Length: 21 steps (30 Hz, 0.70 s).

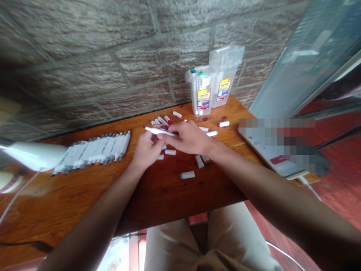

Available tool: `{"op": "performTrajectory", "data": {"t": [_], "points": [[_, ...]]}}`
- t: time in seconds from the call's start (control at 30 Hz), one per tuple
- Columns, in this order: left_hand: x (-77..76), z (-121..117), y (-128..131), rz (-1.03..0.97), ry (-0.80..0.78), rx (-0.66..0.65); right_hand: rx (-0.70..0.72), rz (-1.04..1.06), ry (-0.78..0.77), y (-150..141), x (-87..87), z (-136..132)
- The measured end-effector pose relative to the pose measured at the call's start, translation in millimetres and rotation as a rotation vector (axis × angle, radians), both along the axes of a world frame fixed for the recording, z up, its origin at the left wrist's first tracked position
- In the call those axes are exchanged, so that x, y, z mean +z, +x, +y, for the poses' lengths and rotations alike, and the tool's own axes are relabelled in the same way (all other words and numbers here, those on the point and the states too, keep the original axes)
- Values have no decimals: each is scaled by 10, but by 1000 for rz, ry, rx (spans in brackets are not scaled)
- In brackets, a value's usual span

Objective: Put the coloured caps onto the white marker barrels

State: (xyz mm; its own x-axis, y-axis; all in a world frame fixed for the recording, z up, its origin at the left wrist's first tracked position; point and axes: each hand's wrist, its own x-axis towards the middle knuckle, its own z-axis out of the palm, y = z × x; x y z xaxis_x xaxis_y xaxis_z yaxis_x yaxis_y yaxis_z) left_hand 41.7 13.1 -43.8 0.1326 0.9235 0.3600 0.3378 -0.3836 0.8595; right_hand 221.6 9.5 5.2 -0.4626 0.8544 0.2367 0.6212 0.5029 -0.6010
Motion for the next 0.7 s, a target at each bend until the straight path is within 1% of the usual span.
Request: {"op": "performTrajectory", "data": {"t": [0.2,0.7], "points": [[-6,-1,-9,21,-6,3,12,-6,4,1,4,3],[-7,0,-10,26,12,2,-7,-28,15,7,4,0]]}}
